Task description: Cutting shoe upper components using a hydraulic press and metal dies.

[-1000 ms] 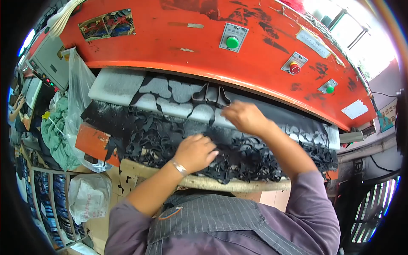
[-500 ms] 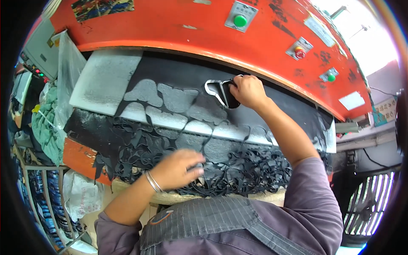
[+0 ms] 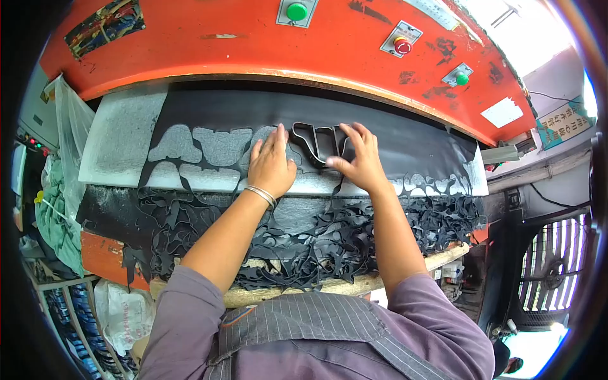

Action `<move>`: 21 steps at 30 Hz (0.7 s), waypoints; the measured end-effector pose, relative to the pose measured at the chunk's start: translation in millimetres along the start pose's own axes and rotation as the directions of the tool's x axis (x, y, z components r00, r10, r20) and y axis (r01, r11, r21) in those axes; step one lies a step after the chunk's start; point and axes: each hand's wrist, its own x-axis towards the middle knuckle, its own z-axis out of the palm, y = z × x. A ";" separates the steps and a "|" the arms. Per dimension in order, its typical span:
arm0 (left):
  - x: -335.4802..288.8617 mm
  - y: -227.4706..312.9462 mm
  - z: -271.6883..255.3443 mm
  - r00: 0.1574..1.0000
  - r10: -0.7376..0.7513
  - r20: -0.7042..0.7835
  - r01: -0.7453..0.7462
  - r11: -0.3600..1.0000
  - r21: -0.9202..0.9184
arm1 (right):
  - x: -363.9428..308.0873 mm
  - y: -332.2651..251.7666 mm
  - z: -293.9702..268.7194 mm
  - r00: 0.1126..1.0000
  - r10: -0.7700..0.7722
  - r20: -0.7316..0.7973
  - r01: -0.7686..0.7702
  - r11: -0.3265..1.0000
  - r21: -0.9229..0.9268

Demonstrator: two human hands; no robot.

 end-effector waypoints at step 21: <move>0.4 2.9 -1.4 0.992 -0.053 -0.116 0.048 0.998 -0.045 | -13.7 14.1 13.8 0.978 -0.201 -0.054 0.193 0.973 -0.130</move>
